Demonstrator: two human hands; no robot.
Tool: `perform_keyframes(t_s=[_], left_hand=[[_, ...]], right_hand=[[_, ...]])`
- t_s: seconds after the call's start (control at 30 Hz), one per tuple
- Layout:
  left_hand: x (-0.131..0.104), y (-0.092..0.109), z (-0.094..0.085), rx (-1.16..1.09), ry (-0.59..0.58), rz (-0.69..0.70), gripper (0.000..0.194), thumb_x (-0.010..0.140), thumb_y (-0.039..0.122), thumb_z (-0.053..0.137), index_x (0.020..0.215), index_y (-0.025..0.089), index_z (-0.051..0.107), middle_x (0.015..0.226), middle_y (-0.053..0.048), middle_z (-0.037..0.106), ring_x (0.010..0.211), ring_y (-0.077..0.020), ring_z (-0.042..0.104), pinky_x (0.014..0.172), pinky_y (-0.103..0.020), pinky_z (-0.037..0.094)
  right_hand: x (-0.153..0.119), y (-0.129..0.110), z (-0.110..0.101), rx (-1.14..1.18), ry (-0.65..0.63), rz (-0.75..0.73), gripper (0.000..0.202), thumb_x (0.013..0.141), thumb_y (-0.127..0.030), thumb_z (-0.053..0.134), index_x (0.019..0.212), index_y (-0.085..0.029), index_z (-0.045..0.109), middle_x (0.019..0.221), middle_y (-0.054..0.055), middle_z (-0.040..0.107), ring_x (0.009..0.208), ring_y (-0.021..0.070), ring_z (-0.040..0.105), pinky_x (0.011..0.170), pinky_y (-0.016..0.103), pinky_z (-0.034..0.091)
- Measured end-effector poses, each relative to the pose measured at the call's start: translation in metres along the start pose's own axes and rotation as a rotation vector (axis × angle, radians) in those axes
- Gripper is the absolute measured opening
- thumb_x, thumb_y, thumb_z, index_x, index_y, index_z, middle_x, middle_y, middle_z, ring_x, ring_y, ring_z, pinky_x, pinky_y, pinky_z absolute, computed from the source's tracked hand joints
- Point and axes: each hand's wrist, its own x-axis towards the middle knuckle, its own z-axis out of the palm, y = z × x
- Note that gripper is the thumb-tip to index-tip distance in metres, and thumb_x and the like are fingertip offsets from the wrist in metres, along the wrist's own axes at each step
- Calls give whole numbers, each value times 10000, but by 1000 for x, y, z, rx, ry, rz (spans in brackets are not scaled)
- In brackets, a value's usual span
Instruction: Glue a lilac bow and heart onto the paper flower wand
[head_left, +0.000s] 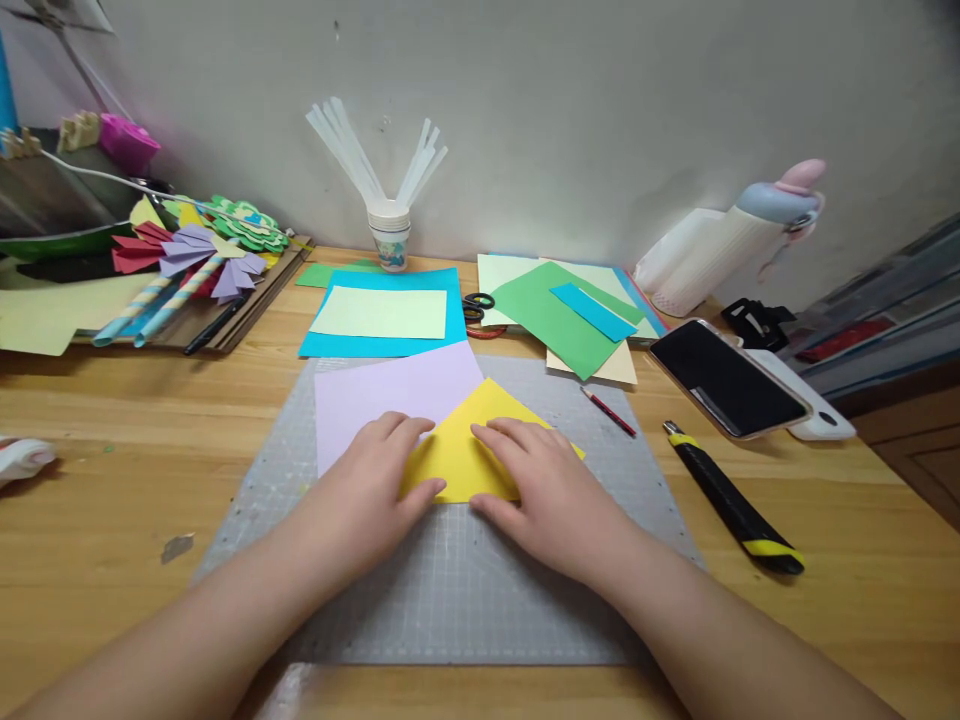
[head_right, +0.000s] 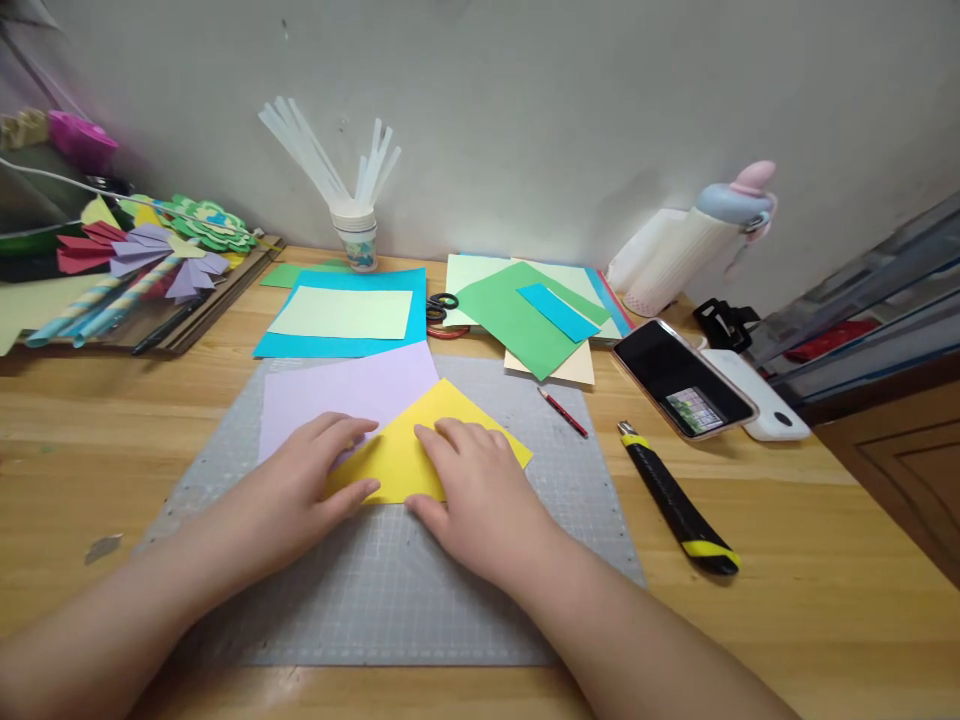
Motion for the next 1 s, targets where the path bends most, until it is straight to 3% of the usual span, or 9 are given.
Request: perform_keyframes(t_s=[0.17, 0.27, 0.37, 0.53, 0.63, 0.73, 0.83, 0.93, 1.0], left_hand=[[-5, -5, -6, -429, 3, -134, 415, 842, 406, 485, 1226, 247, 483, 1321, -73, 478, 1172, -233, 503, 982, -402, 432], [-2, -10, -18, -616, -42, -279, 422, 808, 464, 534, 1176, 258, 527, 1309, -55, 520, 1196, -249, 495, 1005, -412, 412], [0, -14, -23, -642, -85, -320, 412, 789, 463, 561, 1141, 249, 556, 1267, -53, 566, 1190, -254, 502, 1023, -423, 384], [1, -15, -19, -492, -148, -241, 348, 827, 431, 500, 1105, 236, 577, 1171, -45, 618, 1075, -229, 570, 939, -390, 445], [-1, -13, -12, -280, -133, -53, 377, 810, 382, 534, 1149, 220, 555, 1180, -60, 599, 1072, -231, 552, 925, -390, 442], [-2, -13, -4, -1, -49, 175, 492, 763, 314, 608, 1235, 233, 498, 1270, -66, 535, 1184, -255, 452, 997, -443, 345], [-1, -14, -2, 161, 0, 266, 508, 770, 154, 541, 1263, 248, 457, 1262, -49, 548, 1162, -240, 467, 965, -451, 315], [0, -16, -8, 212, 73, 291, 415, 734, 39, 466, 1099, 221, 542, 1083, -22, 643, 1014, -201, 557, 920, -421, 307], [-1, -16, -14, 231, 140, 299, 318, 708, 21, 459, 937, 205, 583, 947, -6, 669, 907, -186, 586, 892, -406, 310]], right_hand=[[-3, -6, 6, -116, -5, -25, 626, 798, -385, 614, 1346, -137, 443, 1372, 169, 464, 1210, 329, 450, 976, 507, 396], [-2, -8, 5, -187, 13, -141, 507, 831, -272, 569, 1308, -125, 481, 1391, 176, 447, 1224, 325, 452, 960, 488, 425], [-1, -10, 5, -232, -14, -259, 415, 856, -140, 475, 1269, -124, 512, 1331, 151, 522, 1180, 302, 504, 917, 458, 466], [2, -10, 9, -270, -8, -338, 369, 873, -102, 434, 1227, -116, 537, 1236, 137, 599, 1103, 309, 556, 837, 462, 502], [5, -6, 10, -243, 20, -356, 343, 882, -114, 444, 1208, -129, 550, 1211, 126, 615, 1071, 295, 570, 814, 448, 505], [9, 1, 10, -117, 55, -331, 327, 891, -126, 448, 1196, -153, 562, 1122, 99, 660, 985, 246, 603, 793, 408, 506], [13, 10, 10, 80, 91, -267, 356, 871, -77, 446, 1187, -184, 570, 1033, 60, 690, 921, 187, 620, 788, 350, 502], [14, 16, 7, 218, 121, -196, 392, 858, -66, 454, 1209, -212, 551, 1060, 42, 685, 953, 156, 619, 829, 319, 493], [12, 15, 4, 218, 121, -180, 400, 850, -151, 531, 1245, -210, 523, 1145, 56, 655, 1032, 175, 596, 887, 345, 474]])
